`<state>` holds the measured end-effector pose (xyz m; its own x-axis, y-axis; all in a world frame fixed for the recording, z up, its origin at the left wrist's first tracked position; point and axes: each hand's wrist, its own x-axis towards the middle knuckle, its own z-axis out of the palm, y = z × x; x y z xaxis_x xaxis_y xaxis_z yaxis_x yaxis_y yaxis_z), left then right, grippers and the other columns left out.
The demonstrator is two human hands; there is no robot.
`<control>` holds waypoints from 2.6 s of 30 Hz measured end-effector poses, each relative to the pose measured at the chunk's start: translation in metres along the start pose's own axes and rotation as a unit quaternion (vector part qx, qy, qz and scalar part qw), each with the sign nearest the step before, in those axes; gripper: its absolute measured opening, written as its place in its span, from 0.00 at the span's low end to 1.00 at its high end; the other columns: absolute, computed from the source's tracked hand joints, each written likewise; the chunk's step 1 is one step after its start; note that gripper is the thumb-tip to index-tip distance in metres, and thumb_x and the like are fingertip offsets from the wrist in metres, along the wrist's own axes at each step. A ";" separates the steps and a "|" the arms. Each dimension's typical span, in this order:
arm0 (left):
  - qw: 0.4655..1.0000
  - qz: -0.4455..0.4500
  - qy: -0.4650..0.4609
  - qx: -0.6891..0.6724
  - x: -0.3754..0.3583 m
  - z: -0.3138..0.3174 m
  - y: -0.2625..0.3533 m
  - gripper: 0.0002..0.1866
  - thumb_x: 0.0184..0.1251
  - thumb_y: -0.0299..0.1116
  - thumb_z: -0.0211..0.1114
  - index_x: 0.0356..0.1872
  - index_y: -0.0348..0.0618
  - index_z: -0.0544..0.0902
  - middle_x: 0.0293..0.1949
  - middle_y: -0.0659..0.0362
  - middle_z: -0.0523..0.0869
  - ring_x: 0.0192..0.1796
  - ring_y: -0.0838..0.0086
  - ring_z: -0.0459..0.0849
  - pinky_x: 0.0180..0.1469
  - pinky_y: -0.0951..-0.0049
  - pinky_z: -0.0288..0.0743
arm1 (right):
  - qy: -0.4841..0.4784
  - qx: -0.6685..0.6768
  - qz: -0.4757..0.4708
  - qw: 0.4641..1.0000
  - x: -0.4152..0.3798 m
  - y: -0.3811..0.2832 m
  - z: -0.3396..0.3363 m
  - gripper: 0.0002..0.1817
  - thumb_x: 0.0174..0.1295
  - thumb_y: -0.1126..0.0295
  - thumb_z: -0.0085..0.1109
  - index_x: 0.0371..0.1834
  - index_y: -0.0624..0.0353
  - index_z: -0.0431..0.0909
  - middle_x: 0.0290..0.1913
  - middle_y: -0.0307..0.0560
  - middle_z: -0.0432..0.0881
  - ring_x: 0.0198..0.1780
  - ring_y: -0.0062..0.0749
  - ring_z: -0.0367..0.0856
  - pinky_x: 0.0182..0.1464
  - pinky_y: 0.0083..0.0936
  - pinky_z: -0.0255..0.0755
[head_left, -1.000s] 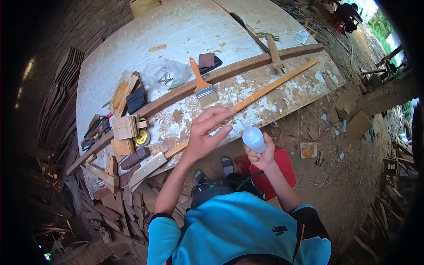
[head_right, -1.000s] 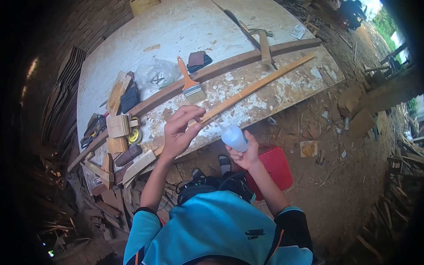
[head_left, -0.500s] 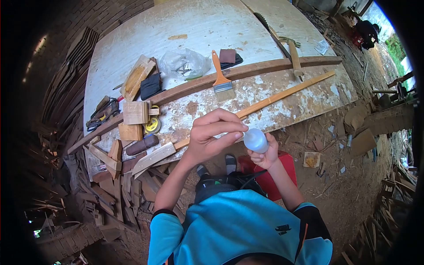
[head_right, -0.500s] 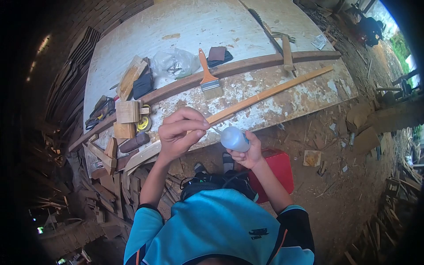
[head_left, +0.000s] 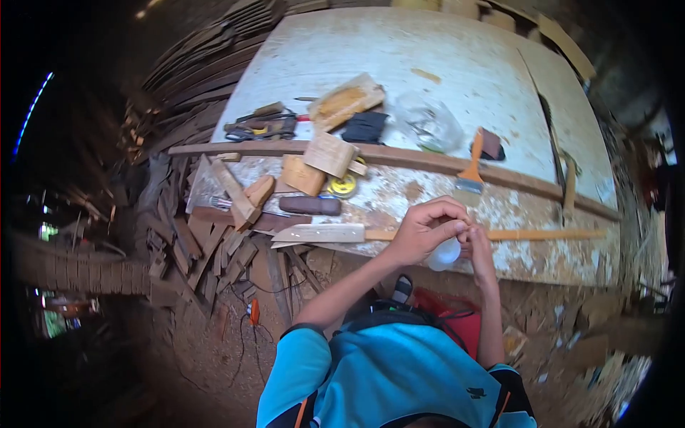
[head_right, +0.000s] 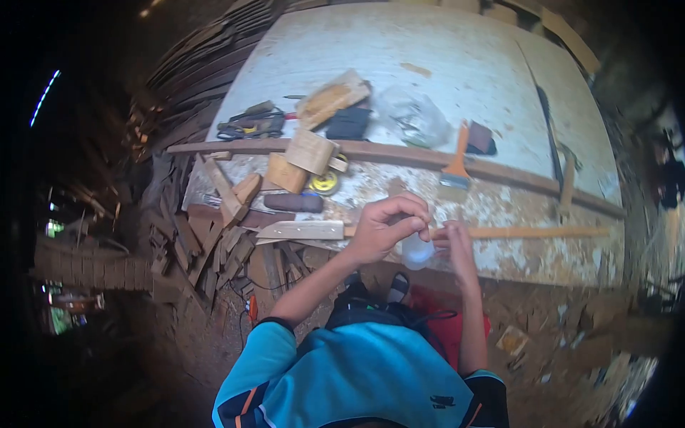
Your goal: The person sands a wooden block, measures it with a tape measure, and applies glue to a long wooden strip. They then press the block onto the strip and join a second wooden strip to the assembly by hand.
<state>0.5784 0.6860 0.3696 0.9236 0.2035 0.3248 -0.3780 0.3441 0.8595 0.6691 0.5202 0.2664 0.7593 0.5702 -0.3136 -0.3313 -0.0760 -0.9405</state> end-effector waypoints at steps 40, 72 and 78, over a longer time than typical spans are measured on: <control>0.987 -0.141 -0.047 0.057 0.000 -0.189 -0.090 0.17 0.66 0.31 0.55 0.53 0.33 0.73 0.51 0.53 0.79 0.56 0.72 0.74 0.57 0.70 0.68 | -0.526 0.050 -0.058 0.847 0.245 -0.122 0.456 0.10 0.65 0.70 0.36 0.47 0.53 0.67 0.28 0.43 0.78 0.20 0.18 0.72 0.16 0.12 0.60; 0.983 -0.055 0.174 0.000 0.000 -0.154 -0.048 0.03 0.65 0.30 0.58 0.33 0.44 0.76 0.22 0.72 0.68 0.23 0.88 0.61 0.26 0.85 0.54 | -0.096 0.027 -0.065 0.993 0.028 -0.030 0.087 0.21 0.57 0.76 0.59 0.53 0.61 0.65 0.24 0.37 0.71 0.25 0.18 0.74 0.31 0.17 0.71; 0.982 -0.077 0.170 0.022 -0.005 -0.148 -0.047 0.02 0.65 0.29 0.58 0.33 0.43 0.76 0.26 0.69 0.73 0.28 0.86 0.66 0.32 0.83 0.60 | -0.171 -0.277 -0.113 0.939 0.028 -0.023 0.095 0.30 0.63 0.52 0.54 0.59 0.62 0.58 0.39 0.48 0.72 0.41 0.32 0.73 0.45 0.29 0.67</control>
<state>0.5821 0.8048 0.2694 0.8928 0.4482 0.0451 -0.2245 0.3557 0.9072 0.6447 0.6158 0.2922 0.5197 0.8449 -0.1268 0.2304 -0.2815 -0.9315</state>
